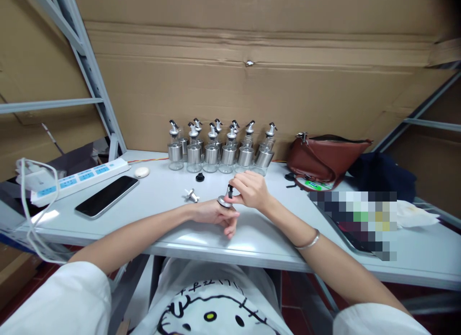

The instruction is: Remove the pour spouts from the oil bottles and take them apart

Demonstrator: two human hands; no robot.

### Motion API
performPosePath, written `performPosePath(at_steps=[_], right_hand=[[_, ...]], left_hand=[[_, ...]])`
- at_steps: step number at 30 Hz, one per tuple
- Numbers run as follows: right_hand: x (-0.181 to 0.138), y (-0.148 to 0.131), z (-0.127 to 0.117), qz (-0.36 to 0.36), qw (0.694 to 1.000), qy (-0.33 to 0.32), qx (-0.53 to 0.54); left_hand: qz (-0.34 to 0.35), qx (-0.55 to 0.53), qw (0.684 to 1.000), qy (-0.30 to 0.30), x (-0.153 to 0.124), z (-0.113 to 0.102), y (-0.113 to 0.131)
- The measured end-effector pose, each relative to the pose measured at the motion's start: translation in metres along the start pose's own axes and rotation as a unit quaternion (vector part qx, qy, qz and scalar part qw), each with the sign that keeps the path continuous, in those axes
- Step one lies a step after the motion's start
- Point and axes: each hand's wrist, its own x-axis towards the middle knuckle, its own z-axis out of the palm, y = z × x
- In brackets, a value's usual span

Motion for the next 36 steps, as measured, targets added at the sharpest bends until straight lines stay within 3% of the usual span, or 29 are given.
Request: performPosePath(at_steps=[5, 8, 15, 36], right_hand=[[0.001, -0.002, -0.001, 0.005, 0.999, -0.002, 0.032], [-0.001, 0.001, -0.001, 0.007, 0.999, -0.023, 0.029], [-0.005, 0.002, -0.001, 0.01, 0.999, -0.02, 0.04], [0.002, -0.003, -0.007, -0.04, 0.999, 0.007, 0.028]], left_hand=[[0.041, -0.014, 0.998, 0.033, 0.0, -0.002, -0.003], [0.05, -0.036, 0.998, 0.009, 0.0, -0.007, -0.005], [0.037, -0.063, 0.997, -0.012, 0.0, -0.015, -0.009], [0.024, -0.015, 0.999, -0.015, -0.004, -0.006, 0.002]])
